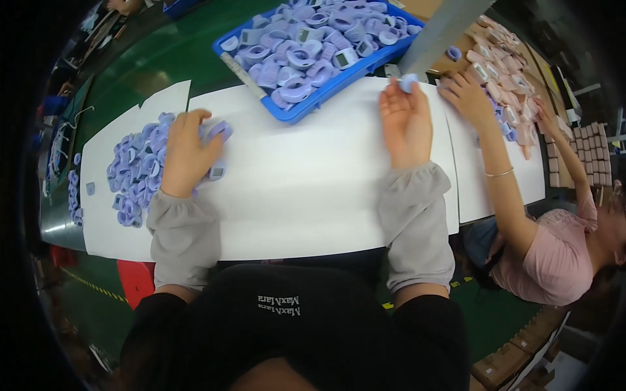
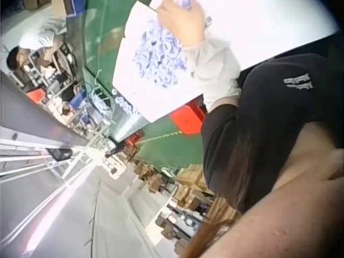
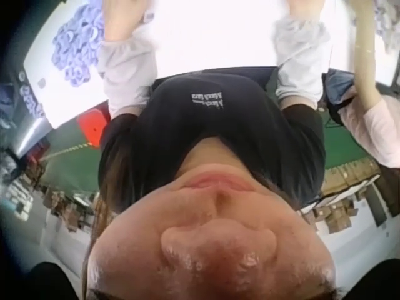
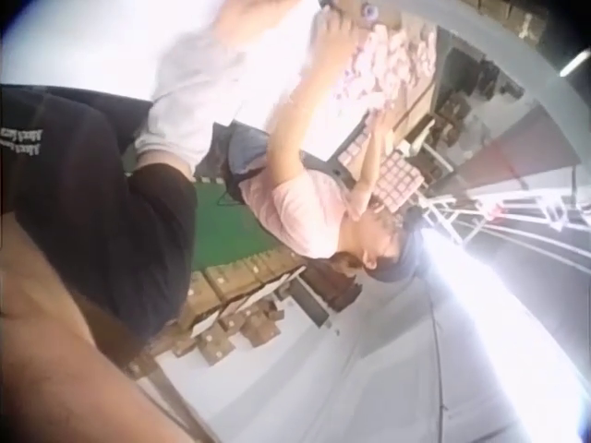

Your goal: Picking up small plastic components from a table and placing them into a sorting tray.

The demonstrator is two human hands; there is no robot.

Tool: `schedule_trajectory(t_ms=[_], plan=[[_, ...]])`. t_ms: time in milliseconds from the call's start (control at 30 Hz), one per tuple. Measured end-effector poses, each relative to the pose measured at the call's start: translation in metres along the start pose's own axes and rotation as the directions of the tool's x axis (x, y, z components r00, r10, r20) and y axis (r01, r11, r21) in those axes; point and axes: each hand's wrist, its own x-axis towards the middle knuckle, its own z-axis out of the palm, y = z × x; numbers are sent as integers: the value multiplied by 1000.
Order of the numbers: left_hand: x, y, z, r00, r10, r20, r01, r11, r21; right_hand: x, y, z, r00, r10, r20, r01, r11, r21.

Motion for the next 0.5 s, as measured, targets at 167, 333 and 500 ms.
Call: schedule_trajectory(t_ms=[167,333,500], plan=[[5,10,-3,961,-230,152,260,940,-223,9,-29,-10,973,-220,62,189,926,327],[-3,40,6,958,-207,197,286,659,-696,-31,23,18,790,-121,601,393,853,-344],[-14,71,14,975,-12,223,191,567,-802,-74,44,61,510,238,826,532,668,-521]])
